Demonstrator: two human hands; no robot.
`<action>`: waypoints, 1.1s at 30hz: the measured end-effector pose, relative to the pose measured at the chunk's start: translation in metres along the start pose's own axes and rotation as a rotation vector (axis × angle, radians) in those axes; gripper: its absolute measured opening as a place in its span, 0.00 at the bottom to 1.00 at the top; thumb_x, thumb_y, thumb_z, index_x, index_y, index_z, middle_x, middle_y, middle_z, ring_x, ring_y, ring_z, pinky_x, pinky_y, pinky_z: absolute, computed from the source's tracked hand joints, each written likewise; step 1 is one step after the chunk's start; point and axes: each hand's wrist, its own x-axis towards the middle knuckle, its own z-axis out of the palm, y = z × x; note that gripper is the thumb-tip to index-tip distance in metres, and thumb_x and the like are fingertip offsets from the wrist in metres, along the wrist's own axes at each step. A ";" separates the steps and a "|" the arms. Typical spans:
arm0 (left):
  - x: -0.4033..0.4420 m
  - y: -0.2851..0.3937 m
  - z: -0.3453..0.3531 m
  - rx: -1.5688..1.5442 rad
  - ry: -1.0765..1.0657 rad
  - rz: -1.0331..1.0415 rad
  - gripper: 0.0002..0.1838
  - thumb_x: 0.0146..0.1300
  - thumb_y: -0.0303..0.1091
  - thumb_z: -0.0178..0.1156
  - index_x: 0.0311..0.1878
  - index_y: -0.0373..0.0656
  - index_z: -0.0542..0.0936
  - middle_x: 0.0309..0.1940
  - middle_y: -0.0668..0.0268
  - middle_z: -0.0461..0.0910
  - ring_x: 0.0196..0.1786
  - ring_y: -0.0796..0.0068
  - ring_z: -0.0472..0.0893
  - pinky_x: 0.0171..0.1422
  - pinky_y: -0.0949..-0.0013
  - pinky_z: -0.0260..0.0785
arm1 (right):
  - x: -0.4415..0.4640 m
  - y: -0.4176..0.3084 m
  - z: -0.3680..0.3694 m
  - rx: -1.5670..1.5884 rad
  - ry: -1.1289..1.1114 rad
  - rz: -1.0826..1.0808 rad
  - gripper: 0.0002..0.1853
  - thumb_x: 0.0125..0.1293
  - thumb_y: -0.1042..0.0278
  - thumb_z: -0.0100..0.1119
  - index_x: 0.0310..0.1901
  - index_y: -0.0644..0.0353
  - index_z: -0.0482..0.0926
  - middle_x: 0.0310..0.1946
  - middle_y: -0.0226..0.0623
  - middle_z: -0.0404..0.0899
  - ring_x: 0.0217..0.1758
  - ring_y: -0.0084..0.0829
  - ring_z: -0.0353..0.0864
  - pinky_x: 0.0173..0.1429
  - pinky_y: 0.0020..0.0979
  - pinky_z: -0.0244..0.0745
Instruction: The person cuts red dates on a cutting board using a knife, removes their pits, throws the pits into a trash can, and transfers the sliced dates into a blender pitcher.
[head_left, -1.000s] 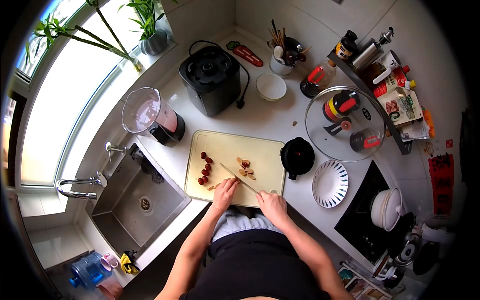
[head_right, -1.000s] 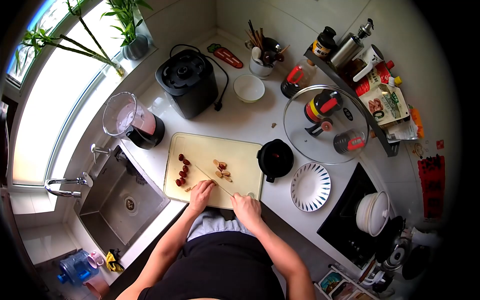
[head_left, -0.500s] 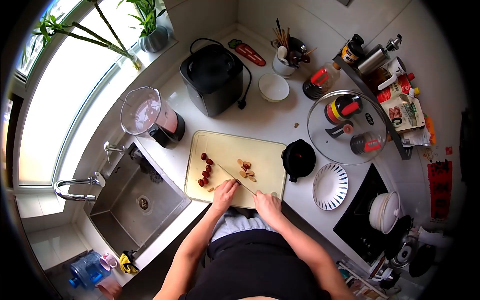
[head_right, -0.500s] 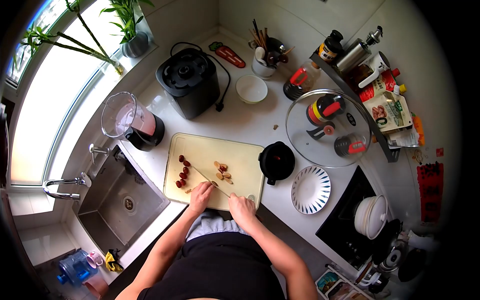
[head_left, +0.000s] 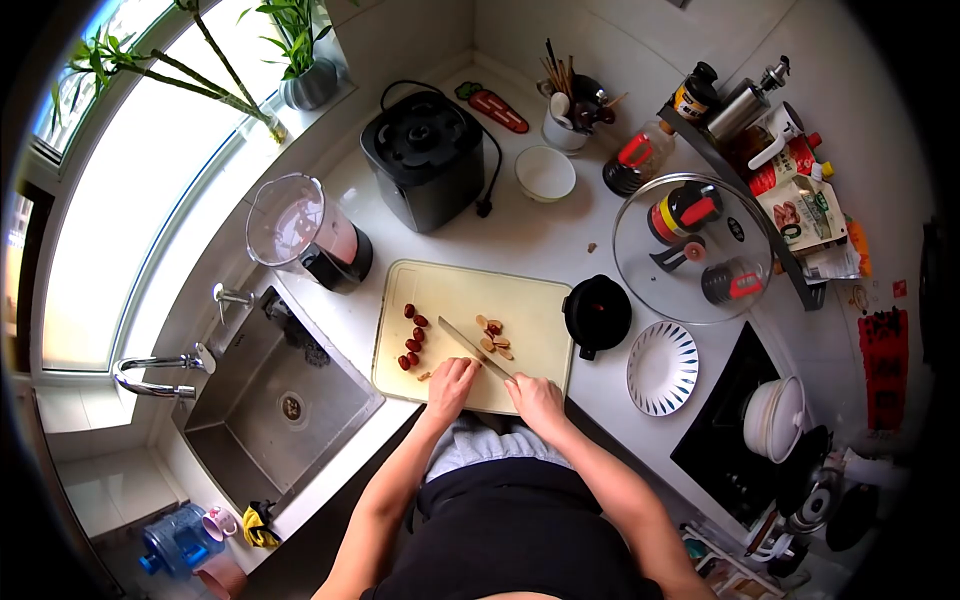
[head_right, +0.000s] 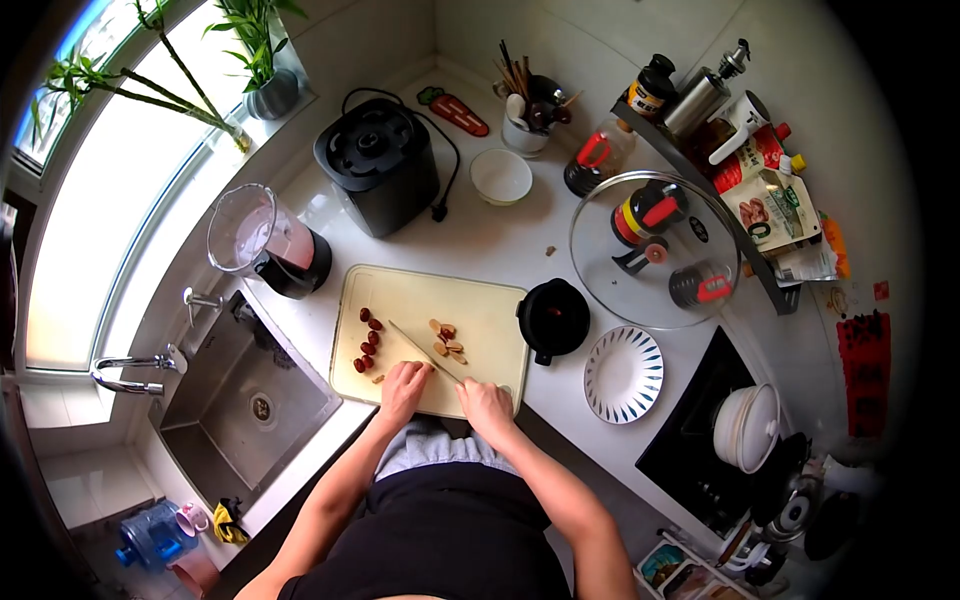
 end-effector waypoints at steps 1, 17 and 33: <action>0.000 -0.001 0.001 0.001 0.001 0.003 0.14 0.53 0.25 0.63 0.45 0.41 0.81 0.39 0.64 0.80 0.41 0.63 0.80 0.42 0.61 0.75 | -0.001 -0.002 -0.005 0.001 0.003 -0.001 0.17 0.73 0.56 0.57 0.33 0.62 0.81 0.22 0.55 0.80 0.30 0.58 0.83 0.36 0.52 0.78; -0.007 -0.003 -0.002 -0.101 0.053 -0.013 0.17 0.48 0.22 0.63 0.45 0.37 0.83 0.39 0.61 0.82 0.41 0.61 0.82 0.45 0.62 0.77 | -0.018 -0.014 -0.031 -0.089 -0.112 0.013 0.16 0.72 0.57 0.56 0.32 0.61 0.81 0.24 0.52 0.82 0.31 0.54 0.85 0.39 0.50 0.81; -0.017 -0.006 -0.007 -0.087 0.034 0.029 0.17 0.47 0.22 0.63 0.44 0.36 0.83 0.39 0.61 0.81 0.43 0.61 0.81 0.47 0.62 0.77 | 0.003 0.001 0.006 0.043 -0.026 0.039 0.17 0.72 0.55 0.58 0.33 0.62 0.82 0.23 0.53 0.81 0.30 0.57 0.83 0.36 0.52 0.78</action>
